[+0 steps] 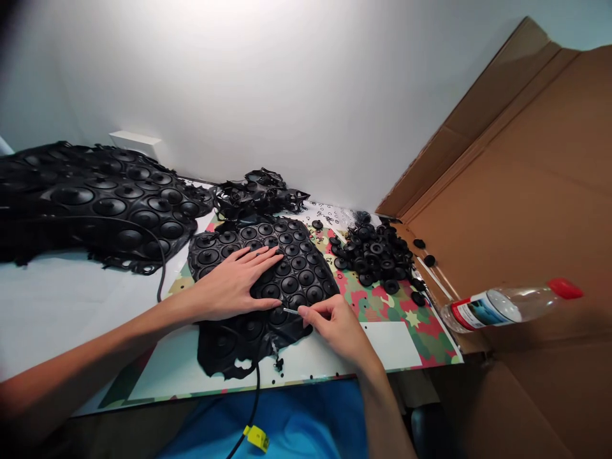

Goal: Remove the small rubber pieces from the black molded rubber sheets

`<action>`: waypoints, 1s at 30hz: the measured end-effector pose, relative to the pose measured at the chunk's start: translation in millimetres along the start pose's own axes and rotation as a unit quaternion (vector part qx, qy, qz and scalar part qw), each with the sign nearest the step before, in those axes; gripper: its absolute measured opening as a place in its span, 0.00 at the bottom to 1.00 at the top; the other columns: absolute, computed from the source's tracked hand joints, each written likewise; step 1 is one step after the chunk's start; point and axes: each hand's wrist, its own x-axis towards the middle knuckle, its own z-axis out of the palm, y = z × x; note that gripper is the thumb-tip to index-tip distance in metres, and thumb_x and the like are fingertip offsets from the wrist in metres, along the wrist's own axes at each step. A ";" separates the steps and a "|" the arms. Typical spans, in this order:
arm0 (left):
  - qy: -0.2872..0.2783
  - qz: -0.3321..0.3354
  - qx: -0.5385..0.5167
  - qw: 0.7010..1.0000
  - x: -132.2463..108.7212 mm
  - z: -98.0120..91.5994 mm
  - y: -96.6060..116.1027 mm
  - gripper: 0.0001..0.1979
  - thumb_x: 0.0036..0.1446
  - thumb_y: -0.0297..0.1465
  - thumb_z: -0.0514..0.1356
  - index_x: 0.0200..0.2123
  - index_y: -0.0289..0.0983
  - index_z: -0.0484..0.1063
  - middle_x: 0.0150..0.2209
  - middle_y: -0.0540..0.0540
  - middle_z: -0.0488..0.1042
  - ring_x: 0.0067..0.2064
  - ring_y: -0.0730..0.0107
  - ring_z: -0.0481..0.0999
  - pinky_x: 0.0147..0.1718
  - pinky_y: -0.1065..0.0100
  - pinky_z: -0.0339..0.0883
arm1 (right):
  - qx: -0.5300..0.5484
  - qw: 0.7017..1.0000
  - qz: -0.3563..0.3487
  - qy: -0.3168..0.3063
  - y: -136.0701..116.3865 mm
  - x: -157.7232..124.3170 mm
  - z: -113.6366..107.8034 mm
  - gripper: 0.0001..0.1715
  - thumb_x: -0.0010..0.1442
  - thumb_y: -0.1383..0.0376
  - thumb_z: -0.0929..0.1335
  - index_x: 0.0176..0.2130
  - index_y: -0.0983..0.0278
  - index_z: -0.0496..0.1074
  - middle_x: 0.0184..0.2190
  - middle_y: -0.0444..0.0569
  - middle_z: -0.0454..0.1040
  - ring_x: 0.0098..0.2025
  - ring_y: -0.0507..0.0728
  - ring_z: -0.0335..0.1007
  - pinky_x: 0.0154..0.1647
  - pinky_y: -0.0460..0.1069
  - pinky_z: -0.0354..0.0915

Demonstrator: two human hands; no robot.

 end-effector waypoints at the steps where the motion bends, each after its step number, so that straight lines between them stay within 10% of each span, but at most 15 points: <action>1: 0.003 0.003 -0.003 1.000 0.0 0.4 -0.3 0.53 0.64 0.67 0.59 0.79 0.39 0.60 0.81 0.37 0.53 0.81 0.44 0.56 0.79 0.45 0.43 | 0.001 1.000 0.003 0.001 -0.6 0.5 0.2 0.33 0.69 0.44 0.71 0.25 0.67 0.81 0.18 0.42 0.63 0.25 0.51 0.49 0.28 0.50 0.46; 13: -0.013 0.001 -0.010 1.000 -0.3 -0.3 0.6 0.56 0.63 0.67 0.60 0.81 0.38 0.55 0.81 0.37 0.51 0.82 0.43 0.53 0.79 0.44 0.42 | 0.099 0.987 -0.126 -0.017 -5.5 -25.8 -9.8 0.38 0.65 0.37 0.73 0.21 0.64 0.80 0.16 0.47 0.65 0.22 0.53 0.54 0.26 0.51 0.51; 22: -0.026 -0.026 -0.063 0.997 0.4 -24.7 -1.3 0.45 0.71 0.62 0.56 0.81 0.43 0.57 0.77 0.40 0.63 0.77 0.46 0.65 0.76 0.47 0.53 | -0.050 0.959 -0.016 0.278 -3.9 -5.9 -13.4 0.33 0.69 0.40 0.71 0.32 0.64 0.84 0.22 0.49 0.71 0.26 0.56 0.60 0.28 0.51 0.54; 25: 0.000 -0.058 -0.106 0.993 -15.1 -50.4 -2.6 0.36 0.76 0.56 0.52 0.78 0.45 0.63 0.66 0.44 0.80 0.64 0.50 0.82 0.64 0.52 0.72 | -0.049 0.987 -0.030 0.153 -10.6 -9.9 -1.3 0.30 0.71 0.42 0.70 0.34 0.63 0.85 0.29 0.50 0.79 0.31 0.58 0.68 0.31 0.51 0.58; 30: 0.092 0.003 -0.094 0.991 -76.3 -52.4 12.0 0.22 0.79 0.47 0.54 0.66 0.47 0.76 0.64 0.47 0.80 0.68 0.55 0.77 0.67 0.53 0.72 | -0.066 0.997 -0.012 0.025 -29.1 -25.4 22.2 0.30 0.72 0.44 0.69 0.29 0.61 0.83 0.25 0.47 0.78 0.30 0.57 0.68 0.32 0.51 0.54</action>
